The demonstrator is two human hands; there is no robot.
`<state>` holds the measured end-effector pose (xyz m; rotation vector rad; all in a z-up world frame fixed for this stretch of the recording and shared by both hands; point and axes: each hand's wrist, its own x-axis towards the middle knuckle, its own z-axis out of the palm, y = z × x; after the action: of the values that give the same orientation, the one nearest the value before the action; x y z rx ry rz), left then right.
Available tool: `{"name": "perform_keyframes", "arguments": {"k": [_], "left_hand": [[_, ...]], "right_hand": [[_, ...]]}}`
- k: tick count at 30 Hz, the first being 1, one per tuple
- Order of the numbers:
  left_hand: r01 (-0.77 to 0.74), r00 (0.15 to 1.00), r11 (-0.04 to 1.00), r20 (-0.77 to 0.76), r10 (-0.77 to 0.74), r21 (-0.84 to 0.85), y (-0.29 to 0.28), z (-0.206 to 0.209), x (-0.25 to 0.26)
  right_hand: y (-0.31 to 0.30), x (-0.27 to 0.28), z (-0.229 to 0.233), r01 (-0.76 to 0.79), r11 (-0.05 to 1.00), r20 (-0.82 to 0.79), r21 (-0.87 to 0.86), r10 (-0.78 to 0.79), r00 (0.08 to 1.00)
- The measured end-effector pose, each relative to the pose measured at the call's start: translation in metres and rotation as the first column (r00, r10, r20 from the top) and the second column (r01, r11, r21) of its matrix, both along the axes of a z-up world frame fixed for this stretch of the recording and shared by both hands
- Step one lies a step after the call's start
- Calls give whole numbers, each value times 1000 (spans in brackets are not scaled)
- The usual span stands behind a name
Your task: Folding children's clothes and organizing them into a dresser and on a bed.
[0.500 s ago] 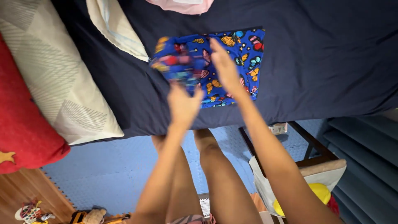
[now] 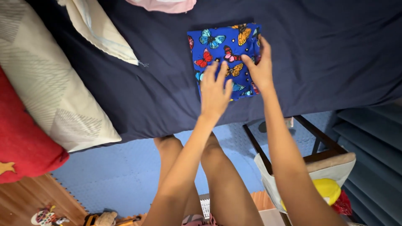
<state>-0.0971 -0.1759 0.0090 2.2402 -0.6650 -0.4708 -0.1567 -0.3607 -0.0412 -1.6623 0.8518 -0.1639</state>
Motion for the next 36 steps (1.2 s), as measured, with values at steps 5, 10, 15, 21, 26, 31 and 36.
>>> {"name": "perform_keyframes", "arguments": {"k": [5, 10, 15, 21, 26, 31, 36], "left_hand": [[86, 993, 963, 57, -103, 256, 9, -24, -1], [118, 944, 889, 229, -239, 442, 7, -72, 11], [-94, 981, 974, 187, 55, 205, 13, -57, 29], [-472, 854, 873, -310, 418, -122, 41, -44, -16], [-535, 620, 836, -729, 289, -124, 27, -65, 10], [-559, 392, 755, -911, -124, -344, -34, -24, 45], [-535, 482, 765, -873, -71, -357, -54, -4, 64]], "right_hand": [[32, 6, 23, 89, 851, -185, -517, -212, 959], [68, 11, 11, -490, 542, -462, -683, 199, 864], [76, -3, -3, -338, 737, -506, -585, -6, 863], [88, -36, -6, -292, 739, -524, -608, -97, 846], [29, -38, 31, 205, 976, -232, 78, -183, 955], [-20, -29, 85, 294, 894, -284, 340, -200, 938], [-31, -40, 102, 278, 933, -37, 229, -277, 960]]}}
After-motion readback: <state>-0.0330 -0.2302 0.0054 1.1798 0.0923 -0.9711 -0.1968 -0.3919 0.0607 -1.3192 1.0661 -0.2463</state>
